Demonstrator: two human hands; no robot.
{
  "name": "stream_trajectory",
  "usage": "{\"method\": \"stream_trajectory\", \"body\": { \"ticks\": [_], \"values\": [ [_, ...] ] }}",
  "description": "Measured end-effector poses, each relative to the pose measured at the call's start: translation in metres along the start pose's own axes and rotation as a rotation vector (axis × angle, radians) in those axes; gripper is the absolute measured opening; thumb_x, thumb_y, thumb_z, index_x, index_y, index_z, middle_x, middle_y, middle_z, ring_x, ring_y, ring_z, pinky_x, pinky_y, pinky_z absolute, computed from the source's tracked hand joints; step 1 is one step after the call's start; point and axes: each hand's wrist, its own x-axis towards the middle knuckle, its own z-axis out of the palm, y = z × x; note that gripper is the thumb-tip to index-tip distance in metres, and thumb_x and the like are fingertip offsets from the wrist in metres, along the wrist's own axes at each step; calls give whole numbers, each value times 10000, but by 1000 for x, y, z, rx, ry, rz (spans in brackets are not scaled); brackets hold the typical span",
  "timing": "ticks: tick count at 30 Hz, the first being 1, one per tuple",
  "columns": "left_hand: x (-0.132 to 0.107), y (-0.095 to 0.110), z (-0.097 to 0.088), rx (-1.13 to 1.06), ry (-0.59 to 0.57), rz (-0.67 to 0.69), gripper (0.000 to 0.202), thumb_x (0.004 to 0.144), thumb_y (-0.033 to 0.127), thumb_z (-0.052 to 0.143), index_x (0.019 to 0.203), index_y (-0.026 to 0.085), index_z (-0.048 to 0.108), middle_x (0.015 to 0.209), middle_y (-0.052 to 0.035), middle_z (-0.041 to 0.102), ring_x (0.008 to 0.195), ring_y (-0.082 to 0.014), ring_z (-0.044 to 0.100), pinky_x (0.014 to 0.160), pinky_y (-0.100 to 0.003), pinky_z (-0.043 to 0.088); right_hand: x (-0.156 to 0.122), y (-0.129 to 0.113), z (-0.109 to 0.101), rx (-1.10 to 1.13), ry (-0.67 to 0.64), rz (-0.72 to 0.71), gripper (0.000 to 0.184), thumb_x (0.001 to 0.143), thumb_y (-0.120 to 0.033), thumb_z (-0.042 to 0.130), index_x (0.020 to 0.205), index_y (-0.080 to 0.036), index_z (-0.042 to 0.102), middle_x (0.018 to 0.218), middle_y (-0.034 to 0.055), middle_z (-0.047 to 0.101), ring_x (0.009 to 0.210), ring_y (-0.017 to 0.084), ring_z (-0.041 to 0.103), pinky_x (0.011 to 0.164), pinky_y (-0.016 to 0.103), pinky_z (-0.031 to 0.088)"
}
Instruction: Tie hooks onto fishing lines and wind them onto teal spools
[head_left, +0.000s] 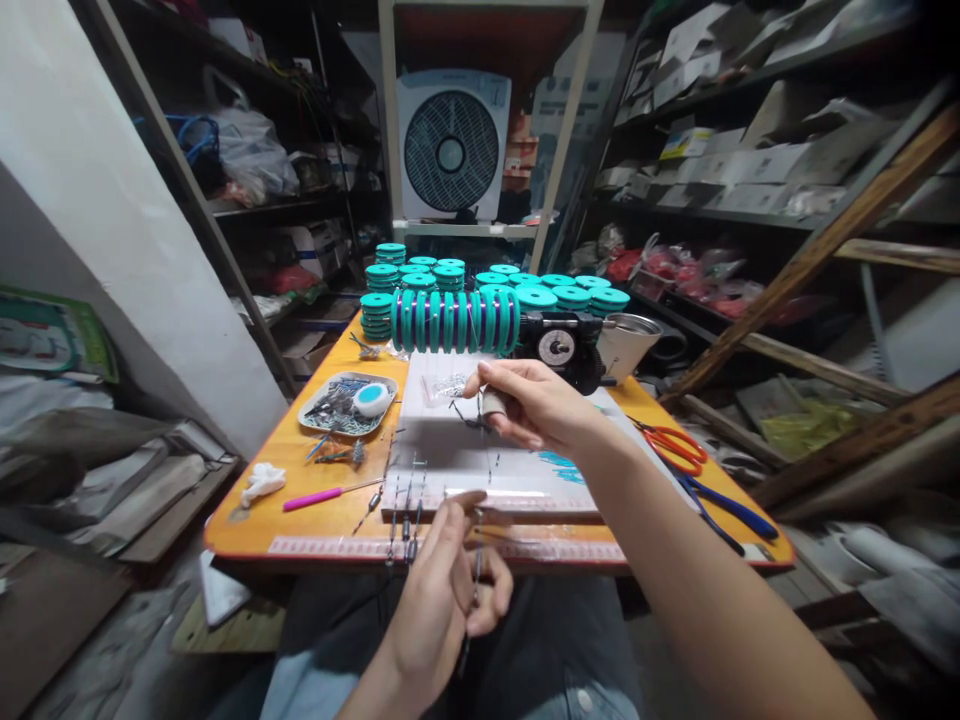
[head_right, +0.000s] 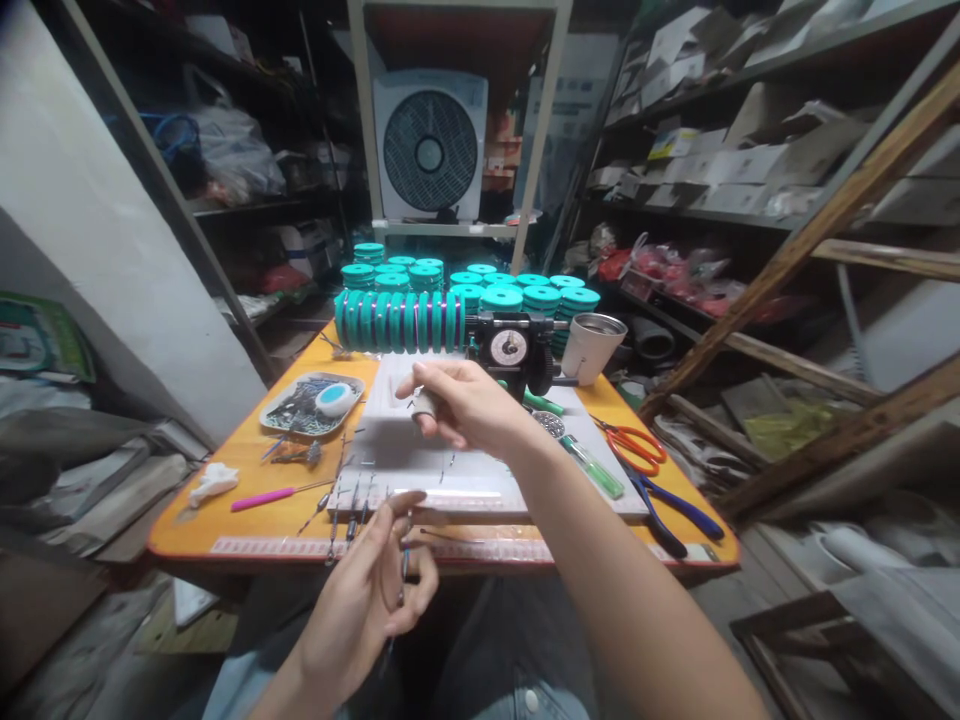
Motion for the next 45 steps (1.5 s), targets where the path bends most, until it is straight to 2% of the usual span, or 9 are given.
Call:
{"method": "stream_trajectory", "body": {
  "ticks": [3, 6, 9, 12, 16, 22, 28, 36, 45],
  "values": [
    [16, 6, 2, 232, 34, 134, 383, 916, 485, 353, 1251, 298, 352, 1306, -63, 419, 988, -149, 560, 716, -263, 494, -2, -16, -5, -317, -11, -7, 391, 894, -463, 462, 971, -114, 621, 459, -24, 501, 258, 25, 284, 255, 123, 167],
    [35, 19, 6, 436, 70, 321, 381, 922, 452, 374, 1258, 273, 393, 1290, -37, 459, 1195, -139, 437, 1039, -284, 309, -1, -25, -5, -479, -32, 25, 408, 880, -470, 481, 987, -113, 648, 451, -25, 494, 264, 27, 289, 255, 128, 187],
    [52, 35, 12, 519, 77, 464, 332, 921, 432, 396, 1126, 203, 522, 1013, -40, 587, 998, -125, 526, 926, -253, 364, -1, -25, -5, -457, -48, 41, 415, 871, -470, 499, 1021, -112, 645, 450, -20, 502, 267, 34, 307, 256, 129, 191],
    [58, 45, 16, 532, 17, 487, 315, 915, 406, 424, 877, 137, 584, 708, -14, 528, 687, -93, 488, 693, -227, 387, -4, -16, -6, -205, -116, 52, 403, 885, -451, 489, 1074, -115, 608, 453, -26, 505, 269, 31, 294, 272, 123, 200],
    [54, 46, 20, 398, -61, 439, 289, 910, 379, 439, 795, 130, 530, 644, 3, 496, 597, -89, 495, 641, -242, 415, -5, 0, -5, 252, -168, 111, 268, 924, -362, 413, 923, -135, 556, 561, -2, 580, 274, 36, 340, 293, 131, 277],
    [41, 35, 23, 203, -47, 269, 295, 888, 357, 460, 718, 119, 503, 473, -3, 534, 432, -122, 534, 526, -253, 446, 5, 12, 8, 539, 98, 204, 357, 927, -344, 361, 622, -166, 306, 446, -36, 460, 240, 61, 348, 231, 137, 181],
    [22, 20, 16, 62, -34, 139, 275, 882, 329, 476, 732, 108, 542, 502, -33, 592, 457, -151, 578, 539, -271, 470, 8, 12, 11, 524, 159, 195, 349, 903, -352, 419, 629, -172, 299, 443, -49, 432, 241, 52, 321, 231, 134, 183],
    [3, -4, 7, 134, 0, 127, 284, 905, 339, 448, 832, 93, 569, 601, -57, 625, 504, -156, 604, 558, -268, 467, 10, 13, 9, 517, 144, 180, 343, 909, -350, 412, 640, -173, 295, 457, -54, 426, 248, 45, 311, 244, 132, 186],
    [6, 16, 9, 35, 15, 65, 372, 923, 379, 373, 1180, 124, 458, 926, -97, 614, 569, -165, 618, 581, -337, 508, 8, 11, 1, 472, 22, 164, 342, 889, -379, 459, 657, -165, 326, 492, -35, 471, 259, 39, 325, 258, 126, 192]
  ]
}}
